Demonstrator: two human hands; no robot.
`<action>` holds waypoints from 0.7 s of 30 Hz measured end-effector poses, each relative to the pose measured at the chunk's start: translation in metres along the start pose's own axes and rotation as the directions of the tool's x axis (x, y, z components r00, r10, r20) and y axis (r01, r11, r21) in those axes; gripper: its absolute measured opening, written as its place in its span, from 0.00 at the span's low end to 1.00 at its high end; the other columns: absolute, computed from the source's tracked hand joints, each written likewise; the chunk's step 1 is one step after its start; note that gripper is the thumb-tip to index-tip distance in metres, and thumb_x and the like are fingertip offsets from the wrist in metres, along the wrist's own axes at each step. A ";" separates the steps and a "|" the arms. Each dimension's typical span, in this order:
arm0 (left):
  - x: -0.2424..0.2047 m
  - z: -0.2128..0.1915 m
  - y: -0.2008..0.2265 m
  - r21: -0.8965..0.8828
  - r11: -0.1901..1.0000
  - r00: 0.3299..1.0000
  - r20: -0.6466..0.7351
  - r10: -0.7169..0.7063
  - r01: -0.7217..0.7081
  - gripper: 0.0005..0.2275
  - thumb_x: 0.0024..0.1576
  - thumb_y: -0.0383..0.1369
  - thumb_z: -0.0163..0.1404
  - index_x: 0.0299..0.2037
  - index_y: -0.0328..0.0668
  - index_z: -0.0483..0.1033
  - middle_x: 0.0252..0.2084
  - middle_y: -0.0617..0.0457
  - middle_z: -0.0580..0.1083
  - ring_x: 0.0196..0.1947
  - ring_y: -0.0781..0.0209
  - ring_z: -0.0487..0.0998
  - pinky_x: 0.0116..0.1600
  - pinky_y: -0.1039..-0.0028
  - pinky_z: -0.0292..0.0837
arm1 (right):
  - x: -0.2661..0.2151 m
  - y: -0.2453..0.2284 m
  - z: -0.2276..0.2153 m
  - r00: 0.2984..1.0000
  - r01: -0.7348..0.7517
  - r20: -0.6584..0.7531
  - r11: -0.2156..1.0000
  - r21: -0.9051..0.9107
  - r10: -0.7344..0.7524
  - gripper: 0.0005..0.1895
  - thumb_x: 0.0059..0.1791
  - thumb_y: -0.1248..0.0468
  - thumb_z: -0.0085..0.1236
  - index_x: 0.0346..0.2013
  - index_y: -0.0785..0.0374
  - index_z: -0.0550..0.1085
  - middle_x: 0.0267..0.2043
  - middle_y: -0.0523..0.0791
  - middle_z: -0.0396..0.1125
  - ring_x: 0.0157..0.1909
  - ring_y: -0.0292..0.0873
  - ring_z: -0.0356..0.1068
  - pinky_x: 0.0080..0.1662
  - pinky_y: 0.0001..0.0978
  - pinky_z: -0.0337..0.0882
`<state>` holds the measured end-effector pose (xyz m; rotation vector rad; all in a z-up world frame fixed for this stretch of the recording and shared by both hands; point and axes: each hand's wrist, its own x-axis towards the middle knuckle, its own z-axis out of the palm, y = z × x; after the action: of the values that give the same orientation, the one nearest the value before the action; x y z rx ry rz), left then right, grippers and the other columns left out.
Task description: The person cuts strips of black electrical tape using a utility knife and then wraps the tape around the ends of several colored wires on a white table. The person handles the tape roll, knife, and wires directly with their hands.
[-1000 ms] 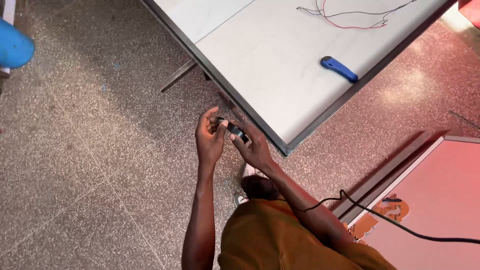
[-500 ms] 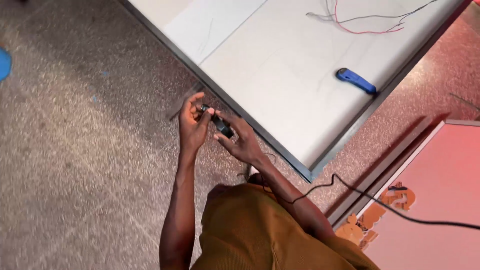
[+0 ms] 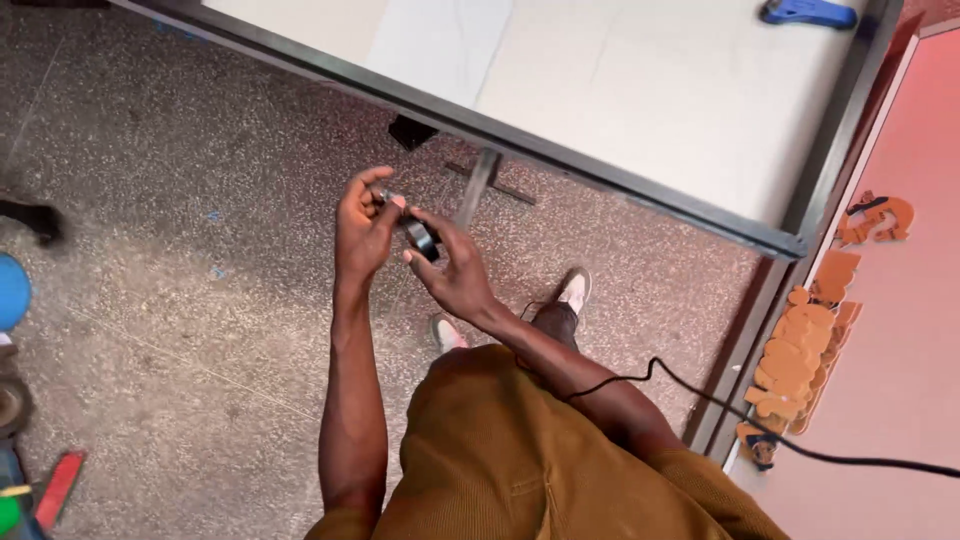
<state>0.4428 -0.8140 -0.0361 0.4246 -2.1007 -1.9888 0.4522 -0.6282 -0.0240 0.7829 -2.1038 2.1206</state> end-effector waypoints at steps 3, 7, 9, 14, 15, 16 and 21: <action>0.023 -0.039 0.030 0.062 0.982 0.984 0.045 0.175 -0.178 0.15 0.73 0.22 0.53 0.68 0.38 0.75 0.40 0.47 0.76 0.41 0.61 0.82 0.47 0.68 0.81 | 0.026 -0.022 0.048 1.000 -0.006 -0.017 1.000 0.025 0.007 0.31 0.59 0.71 0.66 0.78 0.63 0.70 0.70 0.57 0.73 0.70 0.66 0.75 0.69 0.65 0.74; 0.088 -0.058 0.072 0.080 0.946 0.941 0.155 0.299 -0.314 0.14 0.73 0.22 0.53 0.67 0.36 0.77 0.41 0.44 0.76 0.43 0.59 0.80 0.49 0.64 0.81 | 0.066 -0.020 0.098 0.990 0.064 -0.120 0.997 -0.040 -0.068 0.33 0.63 0.73 0.59 0.83 0.62 0.61 0.75 0.58 0.66 0.75 0.70 0.68 0.71 0.71 0.71; 0.124 -0.062 0.085 0.102 0.932 0.916 0.250 0.315 -0.348 0.11 0.71 0.22 0.52 0.60 0.38 0.82 0.36 0.46 0.76 0.36 0.57 0.79 0.45 0.63 0.77 | 0.089 -0.008 0.123 0.982 0.053 -0.179 0.997 -0.053 -0.061 0.38 0.60 0.73 0.63 0.84 0.65 0.59 0.74 0.59 0.64 0.75 0.69 0.67 0.72 0.69 0.69; 0.218 -0.070 0.095 0.094 0.933 0.885 0.361 0.295 -0.349 0.11 0.69 0.21 0.53 0.58 0.39 0.83 0.35 0.48 0.76 0.37 0.61 0.78 0.46 0.65 0.77 | 0.163 0.032 0.159 0.962 0.029 -0.272 0.999 -0.032 -0.036 0.38 0.63 0.73 0.57 0.86 0.66 0.53 0.80 0.60 0.56 0.80 0.71 0.58 0.77 0.73 0.60; 0.234 -0.079 0.095 0.109 0.920 0.875 0.369 0.314 -0.376 0.10 0.70 0.23 0.53 0.59 0.36 0.83 0.36 0.46 0.77 0.39 0.59 0.79 0.47 0.64 0.77 | 0.178 0.045 0.168 0.957 0.025 -0.286 0.998 -0.056 -0.040 0.40 0.61 0.73 0.60 0.85 0.66 0.54 0.80 0.58 0.57 0.81 0.67 0.59 0.79 0.68 0.60; 0.242 -0.087 0.092 0.119 0.920 0.887 0.336 0.317 -0.374 0.10 0.70 0.23 0.53 0.59 0.36 0.83 0.36 0.46 0.77 0.39 0.59 0.79 0.47 0.64 0.77 | 0.190 0.045 0.175 0.966 0.032 -0.254 0.999 -0.043 -0.042 0.40 0.61 0.73 0.60 0.85 0.66 0.54 0.80 0.58 0.57 0.81 0.67 0.59 0.79 0.68 0.60; 0.308 -0.140 0.102 0.081 0.955 0.926 0.280 0.253 -0.285 0.15 0.68 0.23 0.58 0.64 0.37 0.82 0.38 0.53 0.75 0.40 0.64 0.80 0.48 0.70 0.78 | 0.252 0.045 0.208 0.984 -0.014 -0.175 0.997 0.072 0.026 0.37 0.65 0.65 0.56 0.87 0.61 0.52 0.81 0.55 0.55 0.77 0.59 0.64 0.75 0.66 0.66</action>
<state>0.1984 -1.0494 0.0616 -0.1215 -2.2969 -1.8504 0.2806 -0.9065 0.0199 0.5585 -1.9658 2.1955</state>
